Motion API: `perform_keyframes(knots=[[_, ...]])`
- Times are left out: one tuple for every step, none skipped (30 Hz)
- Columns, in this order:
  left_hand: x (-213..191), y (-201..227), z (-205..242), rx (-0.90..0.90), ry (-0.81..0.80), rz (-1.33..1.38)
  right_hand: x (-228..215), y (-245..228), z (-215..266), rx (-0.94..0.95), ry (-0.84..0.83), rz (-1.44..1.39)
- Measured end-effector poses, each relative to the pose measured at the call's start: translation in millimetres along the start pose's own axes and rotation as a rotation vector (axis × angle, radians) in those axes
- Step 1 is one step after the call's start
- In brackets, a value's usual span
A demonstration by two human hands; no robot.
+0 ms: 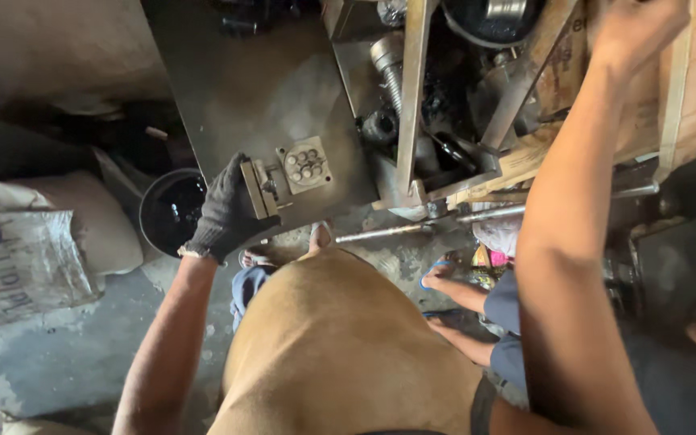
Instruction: The person operates a manual press machine by placing a metal mold under the press, pulling a lever to activate the press, and then removing the mold. This sequence is repeated multiple times throughout the video.
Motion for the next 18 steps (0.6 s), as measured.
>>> perform_keyframes(knots=[[0, 2, -1, 0.020, 0.033, -0.008, -15, -15, 1, -0.046, 0.046, -0.041], [0, 5, 1, 0.034, 0.066, -0.016, -32, -34, 11, -0.096, 0.088, -0.093], [0, 8, 1, 0.048, 0.099, -0.024, -55, -55, 26, -0.168, 0.158, -0.148], [0, 10, 0, 0.037, 0.112, -0.021, -76, -76, 47, -0.222, 0.212, -0.201], [-1, 13, -2, 0.027, 0.126, -0.019, -95, -96, 77, -0.252, 0.236, -0.250], [0, 16, -5, 0.016, 0.142, -0.014, -103, -105, 104, 0.013, 0.129, -0.369], [0, 20, -9, -0.036, 0.152, -0.007, -105, -113, 137, 0.272, 0.000, -0.486], [-1, 25, -11, -0.092, 0.165, -0.001, -103, -125, 177, 0.446, -0.151, -0.682], [-3, 32, -14, -0.148, 0.178, 0.005, -105, -139, 206, 0.425, -0.274, -0.666], [-1, 37, -18, -0.246, 0.253, 0.377, -115, -161, 230, 0.034, -0.353, -0.535], [2, 42, -26, -0.340, 0.326, 0.750, -112, -165, 253, 0.244, -0.509, -0.834], [2, 48, -33, -0.429, 0.399, 1.126, -111, -167, 270, 0.350, -0.564, -0.784], [-6, 52, -39, -0.470, 0.414, 1.137, -108, -169, 284, 0.454, -0.620, -0.731], [-14, 57, -46, -0.509, 0.429, 1.150, -110, -173, 286, 0.355, -0.623, -0.649], [-21, 63, -52, -0.548, 0.444, 1.163, -110, -178, 288, 0.256, -0.623, -0.567], [-35, 73, -59, -0.401, 0.426, 0.932, -110, -182, 287, 0.159, -0.620, -0.483], [-46, 85, -64, -0.257, 0.401, 0.700, -108, -183, 285, 0.167, -0.612, -0.464], [-55, 98, -67, -0.119, 0.369, 0.470, -108, -184, 285, 0.175, -0.607, -0.442]])
Point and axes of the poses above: each hand's wrist, its own z-axis away from the middle knuckle, its own x-axis out of the palm, y = z × x, the point moved 4 cm from there along -z, towards the middle knuckle, and after that the axes turned 12 degrees about x, right-handed, at the moved point
